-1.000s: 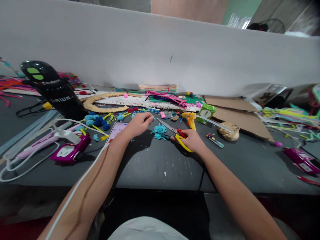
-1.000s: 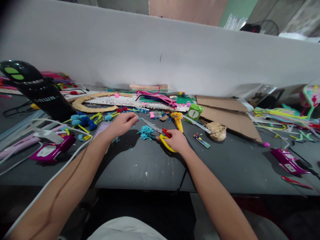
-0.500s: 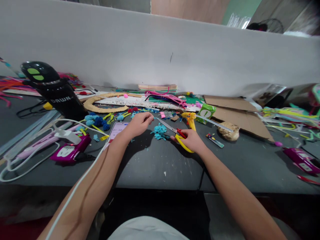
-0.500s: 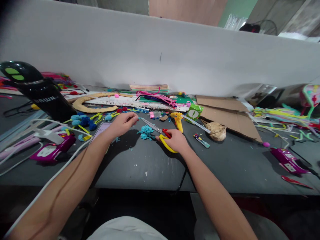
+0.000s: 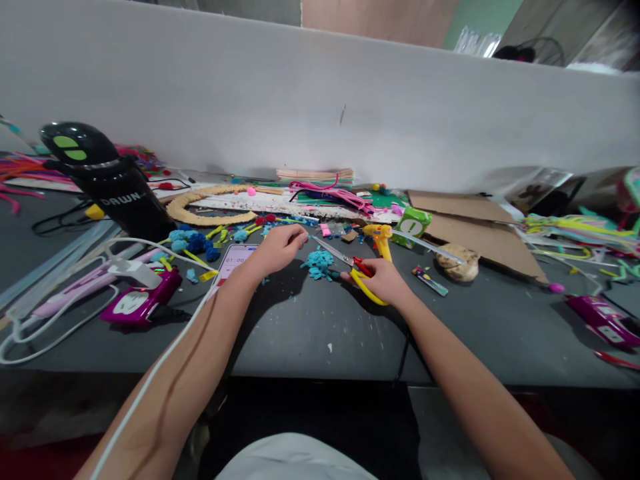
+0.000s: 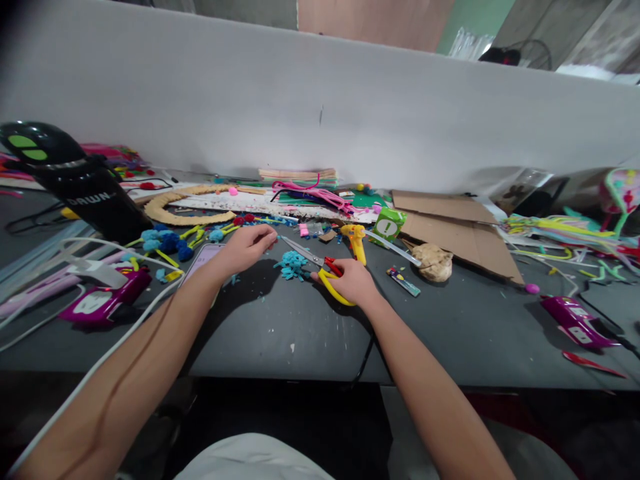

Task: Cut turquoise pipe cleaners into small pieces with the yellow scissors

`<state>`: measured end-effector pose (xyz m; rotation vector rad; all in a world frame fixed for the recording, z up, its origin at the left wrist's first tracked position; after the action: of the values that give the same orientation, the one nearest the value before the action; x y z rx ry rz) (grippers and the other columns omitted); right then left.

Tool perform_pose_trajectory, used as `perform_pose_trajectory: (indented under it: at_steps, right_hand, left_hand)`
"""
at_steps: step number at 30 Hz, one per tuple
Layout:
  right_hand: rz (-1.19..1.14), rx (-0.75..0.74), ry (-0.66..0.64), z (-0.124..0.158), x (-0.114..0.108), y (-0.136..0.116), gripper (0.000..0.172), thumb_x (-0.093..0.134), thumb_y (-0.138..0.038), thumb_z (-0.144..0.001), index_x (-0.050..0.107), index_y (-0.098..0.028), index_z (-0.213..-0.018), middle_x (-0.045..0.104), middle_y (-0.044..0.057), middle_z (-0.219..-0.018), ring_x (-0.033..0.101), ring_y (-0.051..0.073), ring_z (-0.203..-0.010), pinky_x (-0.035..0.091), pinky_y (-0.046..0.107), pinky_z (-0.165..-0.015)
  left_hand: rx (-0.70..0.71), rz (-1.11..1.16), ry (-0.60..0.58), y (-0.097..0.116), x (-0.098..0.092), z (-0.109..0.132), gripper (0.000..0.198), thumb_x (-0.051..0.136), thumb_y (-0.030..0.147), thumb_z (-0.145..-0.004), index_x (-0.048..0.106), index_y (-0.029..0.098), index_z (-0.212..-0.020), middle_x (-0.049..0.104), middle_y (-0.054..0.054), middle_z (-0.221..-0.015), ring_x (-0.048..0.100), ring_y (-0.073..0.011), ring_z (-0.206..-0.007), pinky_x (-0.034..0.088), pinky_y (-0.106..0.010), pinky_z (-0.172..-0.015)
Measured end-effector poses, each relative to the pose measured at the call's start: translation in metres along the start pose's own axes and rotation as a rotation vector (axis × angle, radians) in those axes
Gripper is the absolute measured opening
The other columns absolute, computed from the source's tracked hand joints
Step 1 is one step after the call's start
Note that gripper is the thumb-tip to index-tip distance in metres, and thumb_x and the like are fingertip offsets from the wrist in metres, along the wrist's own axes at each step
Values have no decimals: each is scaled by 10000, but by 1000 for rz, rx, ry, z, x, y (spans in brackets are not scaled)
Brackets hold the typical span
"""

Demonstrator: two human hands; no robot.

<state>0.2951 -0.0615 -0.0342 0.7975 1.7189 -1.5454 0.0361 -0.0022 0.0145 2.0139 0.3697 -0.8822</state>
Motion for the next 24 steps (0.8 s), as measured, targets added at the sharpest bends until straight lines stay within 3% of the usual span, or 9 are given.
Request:
perform_pose_trajectory:
  at_steps: [10, 24]
  right_hand:
    - [-43, 10, -10, -2, 5, 8, 485, 649, -669, -685, 585, -189, -664, 500, -9, -601, 424, 122, -559, 290, 243, -492]
    - [-9, -3, -1, 0, -3, -3, 561, 624, -726, -671, 507, -185, -575, 417, -13, -557, 366, 113, -537, 265, 253, -491]
  left_hand:
    - [2, -4, 5, 0, -1, 0, 293, 413, 352, -925, 577, 163, -772, 603, -19, -714, 523, -152, -669, 368, -269, -629]
    - [10, -10, 8, 0, 0, 0, 300, 427, 364, -932, 598, 162, -792, 589, -7, -699, 495, -139, -641, 350, -261, -612]
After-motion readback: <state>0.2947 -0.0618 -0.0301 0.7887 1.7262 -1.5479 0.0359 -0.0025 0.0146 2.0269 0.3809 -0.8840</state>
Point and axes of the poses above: each hand's wrist, its own z-axis away from the middle knuckle, its own x-axis out of the palm, y = z × x, the point moved 2 cm from there along -z, towards the middle knuckle
